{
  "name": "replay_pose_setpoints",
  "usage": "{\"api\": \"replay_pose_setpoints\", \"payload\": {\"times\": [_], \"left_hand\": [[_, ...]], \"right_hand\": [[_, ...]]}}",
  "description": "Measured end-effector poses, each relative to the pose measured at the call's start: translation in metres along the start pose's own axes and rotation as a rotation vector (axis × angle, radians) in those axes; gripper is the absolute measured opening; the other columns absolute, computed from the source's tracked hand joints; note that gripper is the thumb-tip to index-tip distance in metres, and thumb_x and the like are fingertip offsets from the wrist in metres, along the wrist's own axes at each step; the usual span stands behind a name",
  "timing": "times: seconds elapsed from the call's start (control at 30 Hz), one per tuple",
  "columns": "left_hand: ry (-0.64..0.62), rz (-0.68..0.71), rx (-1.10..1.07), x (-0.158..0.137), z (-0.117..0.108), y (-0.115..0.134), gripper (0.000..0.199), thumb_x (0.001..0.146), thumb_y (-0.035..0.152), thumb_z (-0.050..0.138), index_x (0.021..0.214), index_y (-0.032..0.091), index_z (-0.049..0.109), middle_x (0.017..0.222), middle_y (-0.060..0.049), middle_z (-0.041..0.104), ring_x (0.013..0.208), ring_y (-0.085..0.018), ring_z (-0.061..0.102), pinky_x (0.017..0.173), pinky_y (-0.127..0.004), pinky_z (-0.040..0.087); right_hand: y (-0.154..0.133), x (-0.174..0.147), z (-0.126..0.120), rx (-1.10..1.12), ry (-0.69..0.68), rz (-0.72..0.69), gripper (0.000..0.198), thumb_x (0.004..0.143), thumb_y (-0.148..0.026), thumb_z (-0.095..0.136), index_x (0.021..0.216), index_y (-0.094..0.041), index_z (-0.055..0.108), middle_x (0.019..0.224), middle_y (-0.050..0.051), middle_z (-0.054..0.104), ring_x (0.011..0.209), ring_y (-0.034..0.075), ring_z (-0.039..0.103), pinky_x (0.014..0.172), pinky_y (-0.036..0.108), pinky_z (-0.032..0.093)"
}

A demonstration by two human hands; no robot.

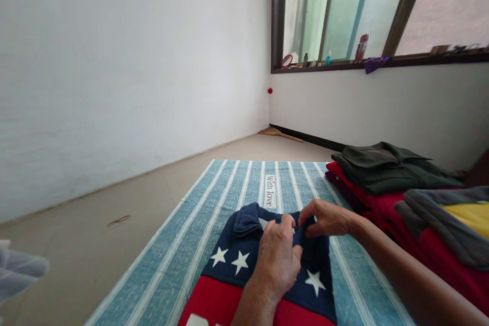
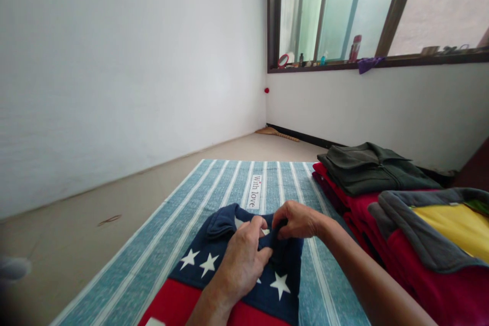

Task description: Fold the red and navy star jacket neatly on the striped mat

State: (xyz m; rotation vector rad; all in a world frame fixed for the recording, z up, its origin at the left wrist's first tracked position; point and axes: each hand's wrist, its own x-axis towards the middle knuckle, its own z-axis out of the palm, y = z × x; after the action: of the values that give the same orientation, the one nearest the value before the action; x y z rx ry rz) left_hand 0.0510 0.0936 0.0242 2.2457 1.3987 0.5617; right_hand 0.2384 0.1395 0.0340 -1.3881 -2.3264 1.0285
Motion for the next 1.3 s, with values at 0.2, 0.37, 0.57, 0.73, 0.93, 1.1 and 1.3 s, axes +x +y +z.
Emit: {"api": "replay_pose_setpoints", "payload": {"times": [0.2,0.37,0.57,0.73,0.93,1.1,1.3], "left_hand": [[-0.039,0.014,0.018,-0.001,-0.003,0.000,0.045,0.068,0.008,0.054,0.111,0.022,0.051,0.101,-0.005,0.064,0.099,-0.022,0.058,0.089,-0.030,0.041],[-0.009,0.010,0.044,-0.003,-0.014,0.010,0.042,0.068,0.010,0.056,0.109,0.020,0.053,0.107,-0.006,0.065,0.104,-0.023,0.056,0.098,-0.035,0.037],[0.083,-0.025,0.069,-0.021,-0.064,0.024,0.030,0.078,0.022,0.060,0.108,0.025,0.062,0.110,-0.004,0.067,0.105,-0.023,0.058,0.098,-0.036,0.039],[0.181,-0.145,0.114,-0.005,-0.109,-0.002,0.031,0.082,0.020,0.056,0.113,0.021,0.061,0.111,-0.006,0.068,0.102,-0.020,0.063,0.087,-0.028,0.045],[0.048,-0.237,0.350,0.047,-0.107,-0.049,0.020,0.080,0.016,0.052,0.095,0.019,0.065,0.098,-0.011,0.070,0.095,-0.024,0.064,0.079,-0.030,0.044],[-0.021,-0.209,0.298,0.078,-0.075,-0.085,0.013,0.077,0.018,0.053,0.069,0.018,0.064,0.077,-0.007,0.068,0.081,-0.022,0.063,0.069,-0.028,0.042],[-0.122,-0.157,0.165,0.101,-0.051,-0.110,0.026,0.076,0.022,0.050,0.051,0.018,0.049,0.052,0.002,0.048,0.058,-0.014,0.049,0.054,-0.024,0.032]], "right_hand": [[-0.009,0.000,-0.002,0.010,-0.039,0.019,0.027,0.062,-0.013,0.067,0.088,-0.018,0.073,0.070,-0.004,0.064,0.065,0.012,0.055,0.060,0.021,0.040],[-0.025,-0.003,-0.001,0.011,0.000,-0.040,0.039,0.060,-0.015,0.072,0.099,-0.020,0.072,0.082,-0.003,0.068,0.076,0.015,0.059,0.066,0.022,0.043],[-0.033,-0.002,0.001,0.089,0.050,-0.082,0.037,0.067,-0.028,0.071,0.103,-0.019,0.070,0.096,0.002,0.070,0.089,0.019,0.063,0.078,0.028,0.046],[-0.048,0.020,0.009,0.068,0.187,-0.075,0.022,0.074,-0.028,0.063,0.091,-0.017,0.072,0.084,0.002,0.070,0.073,0.015,0.061,0.065,0.023,0.044],[-0.070,0.057,0.036,-0.114,0.283,0.071,0.034,0.077,-0.047,0.061,0.067,-0.016,0.070,0.054,0.001,0.056,0.053,0.012,0.048,0.051,0.025,0.031],[-0.074,0.067,0.056,-0.044,0.274,0.246,0.046,0.072,-0.059,0.061,0.050,-0.019,0.055,0.051,0.001,0.048,0.053,0.013,0.044,0.051,0.027,0.028],[-0.061,0.067,0.067,0.149,0.224,0.226,0.024,0.067,-0.031,0.068,0.053,-0.018,0.053,0.048,-0.005,0.042,0.050,0.009,0.039,0.047,0.024,0.026]]}}
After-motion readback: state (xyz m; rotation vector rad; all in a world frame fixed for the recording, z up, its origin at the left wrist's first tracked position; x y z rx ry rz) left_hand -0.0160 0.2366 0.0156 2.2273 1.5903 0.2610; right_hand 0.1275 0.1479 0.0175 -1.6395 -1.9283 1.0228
